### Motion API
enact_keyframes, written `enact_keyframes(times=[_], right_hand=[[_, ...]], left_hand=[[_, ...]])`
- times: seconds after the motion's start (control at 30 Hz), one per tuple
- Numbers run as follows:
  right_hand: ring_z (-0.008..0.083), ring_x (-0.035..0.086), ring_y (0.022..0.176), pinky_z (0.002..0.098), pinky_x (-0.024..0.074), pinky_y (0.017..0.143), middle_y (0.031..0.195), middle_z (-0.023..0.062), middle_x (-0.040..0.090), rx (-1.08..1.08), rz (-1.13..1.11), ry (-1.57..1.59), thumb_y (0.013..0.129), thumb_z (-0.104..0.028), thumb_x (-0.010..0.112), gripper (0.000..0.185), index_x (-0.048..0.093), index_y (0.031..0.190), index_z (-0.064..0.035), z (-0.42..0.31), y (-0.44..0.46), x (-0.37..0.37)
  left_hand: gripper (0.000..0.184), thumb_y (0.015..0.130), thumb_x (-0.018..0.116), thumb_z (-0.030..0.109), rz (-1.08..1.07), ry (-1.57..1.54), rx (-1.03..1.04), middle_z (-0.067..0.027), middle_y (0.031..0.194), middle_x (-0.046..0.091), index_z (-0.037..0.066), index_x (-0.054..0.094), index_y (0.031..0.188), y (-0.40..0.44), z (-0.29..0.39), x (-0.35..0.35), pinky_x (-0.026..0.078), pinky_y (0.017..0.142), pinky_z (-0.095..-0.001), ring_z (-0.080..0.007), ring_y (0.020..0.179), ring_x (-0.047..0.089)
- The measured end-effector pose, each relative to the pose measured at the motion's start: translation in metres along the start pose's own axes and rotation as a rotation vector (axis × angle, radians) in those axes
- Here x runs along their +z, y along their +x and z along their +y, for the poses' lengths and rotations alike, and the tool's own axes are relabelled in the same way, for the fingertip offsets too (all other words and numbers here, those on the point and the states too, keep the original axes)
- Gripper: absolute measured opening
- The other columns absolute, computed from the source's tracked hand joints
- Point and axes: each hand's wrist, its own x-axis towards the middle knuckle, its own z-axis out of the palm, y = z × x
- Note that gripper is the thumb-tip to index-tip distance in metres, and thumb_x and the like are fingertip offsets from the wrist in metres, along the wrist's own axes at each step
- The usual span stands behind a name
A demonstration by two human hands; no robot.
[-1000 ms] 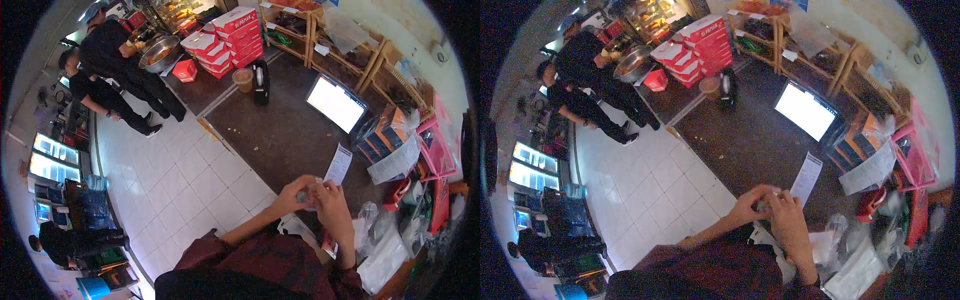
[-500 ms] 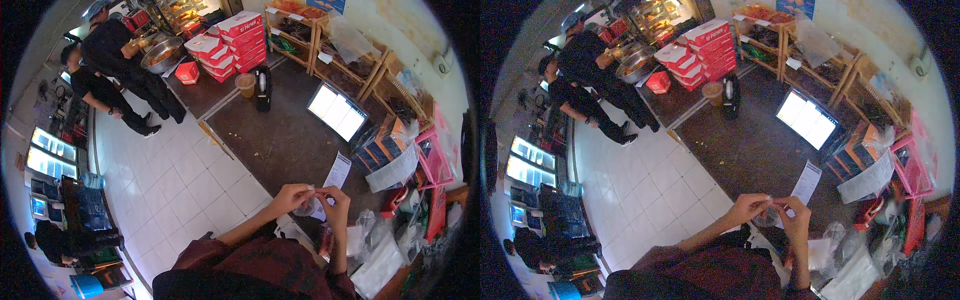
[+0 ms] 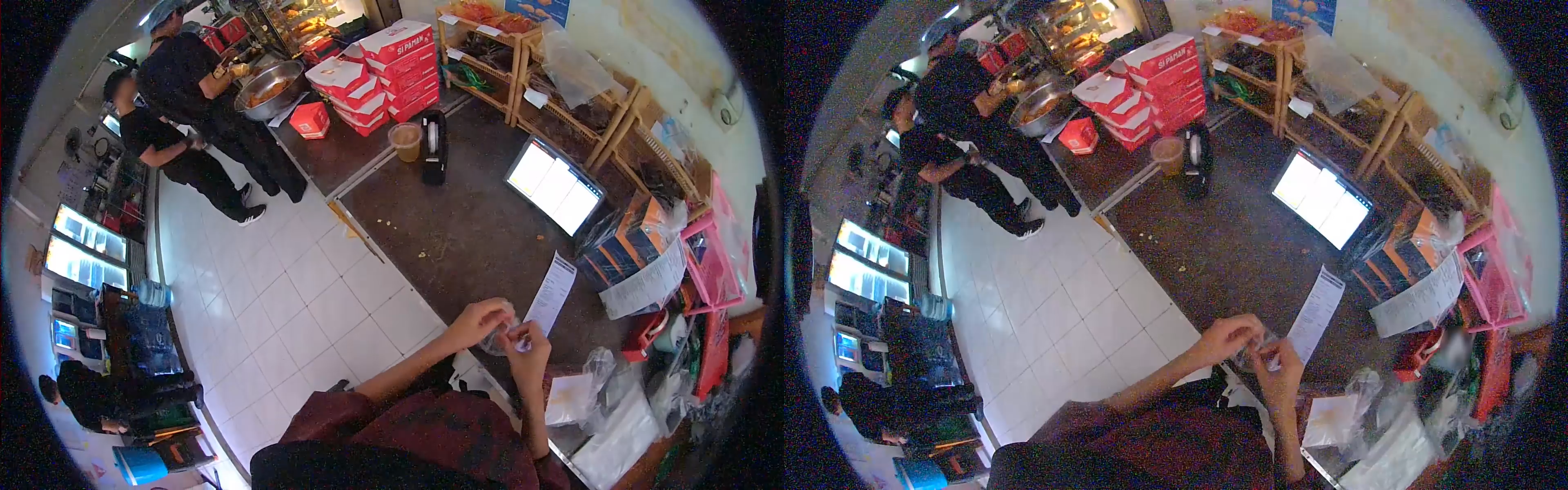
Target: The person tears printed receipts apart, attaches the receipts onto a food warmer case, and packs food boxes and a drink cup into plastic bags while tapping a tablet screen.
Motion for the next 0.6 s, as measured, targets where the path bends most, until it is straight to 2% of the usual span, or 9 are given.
enact_keyframes(times=[0.03,0.1,0.2,0.27,0.33,0.4,0.47,0.57,0.6], right_hand=[[0.0272,0.057,0.083,0.0324,0.0446,0.075,0.087,0.0135,0.056,-0.118,0.075,-0.229,0.070,-0.006,0.070,0.025,0.052,0.087,-0.0016,-0.003,0.001,0.000],[0.0273,0.059,0.082,0.0314,0.0448,0.072,0.086,0.0134,0.057,-0.175,0.086,-0.181,0.069,-0.002,0.068,0.027,0.049,0.086,-0.0014,0.001,0.003,0.004],[0.0286,0.059,0.081,0.0319,0.0448,0.069,0.087,0.0140,0.057,-0.193,0.039,-0.105,0.067,0.003,0.066,0.030,0.045,0.088,-0.0014,0.011,0.009,0.004],[0.0299,0.058,0.081,0.0333,0.0447,0.070,0.087,0.0147,0.056,-0.152,-0.021,-0.078,0.067,0.004,0.065,0.031,0.045,0.090,-0.0016,0.011,0.012,0.002],[0.0323,0.057,0.081,0.0348,0.0447,0.070,0.089,0.0160,0.055,-0.333,-0.038,-0.322,0.066,0.005,0.062,0.031,0.046,0.092,-0.0006,0.005,0.017,-0.001],[0.0350,0.054,0.084,0.0379,0.0445,0.072,0.092,0.0173,0.053,-0.299,-0.037,-0.308,0.069,0.002,0.062,0.032,0.047,0.096,-0.0006,0.016,0.019,0.006],[0.0377,0.051,0.087,0.0409,0.0444,0.074,0.096,0.0187,0.052,-0.264,-0.036,-0.298,0.072,-0.002,0.063,0.032,0.048,0.101,-0.0007,0.024,0.021,0.011],[0.0334,0.055,0.083,0.0371,0.0456,0.072,0.089,0.0167,0.053,-0.297,-0.034,-0.356,0.072,-0.003,0.065,0.027,0.052,0.095,0.0003,0.021,0.026,0.008],[0.0284,0.056,0.081,0.0350,0.0455,0.073,0.086,0.0141,0.055,-0.209,-0.131,-0.141,0.072,-0.004,0.066,0.021,0.055,0.090,0.0005,0.013,0.027,-0.002]], left_hand=[[0.016,0.091,0.047,0.015,0.000,0.003,-0.001,-0.0081,0.087,0.056,0.000,0.055,0.090,0.001,0.002,-0.002,0.044,0.075,-0.0272,-0.0155,0.083,0.057],[0.010,0.085,0.052,0.010,-0.087,0.161,0.209,-0.0083,0.091,0.055,0.002,0.056,0.091,0.003,0.011,-0.007,0.044,0.076,-0.0314,-0.0208,0.085,0.057],[0.014,0.079,0.054,0.005,-0.260,0.475,0.228,-0.0067,0.096,0.055,0.006,0.057,0.092,0.004,0.030,-0.025,0.043,0.078,-0.0363,-0.0252,0.089,0.055],[0.017,0.077,0.055,0.003,-0.224,0.575,0.261,-0.0059,0.098,0.054,0.007,0.058,0.093,-0.002,0.037,-0.023,0.042,0.079,-0.0379,-0.0256,0.090,0.054],[0.020,0.075,0.056,0.002,-0.191,0.675,0.296,-0.0051,0.100,0.054,0.008,0.059,0.094,-0.006,0.041,-0.020,0.041,0.079,-0.0395,-0.0261,0.092,0.053],[0.018,0.077,0.056,0.005,-0.059,0.904,0.385,-0.0058,0.102,0.053,0.009,0.060,0.094,-0.012,0.041,-0.014,0.041,0.080,-0.0373,-0.0248,0.093,0.053],[0.019,0.077,0.056,0.005,0.007,0.756,0.345,-0.0060,0.103,0.053,0.009,0.060,0.095,-0.015,0.024,-0.009,0.042,0.081,-0.0367,-0.0246,0.094,0.053],[0.024,0.074,0.057,0.000,0.082,0.579,0.337,-0.0067,0.102,0.052,0.008,0.060,0.096,-0.015,0.012,-0.012,0.042,0.082,-0.0359,-0.0253,0.094,0.053],[0.029,0.070,0.058,-0.006,0.096,0.549,0.371,-0.0073,0.101,0.051,0.008,0.059,0.096,-0.016,0.009,-0.013,0.043,0.082,-0.0355,-0.0262,0.095,0.052]])
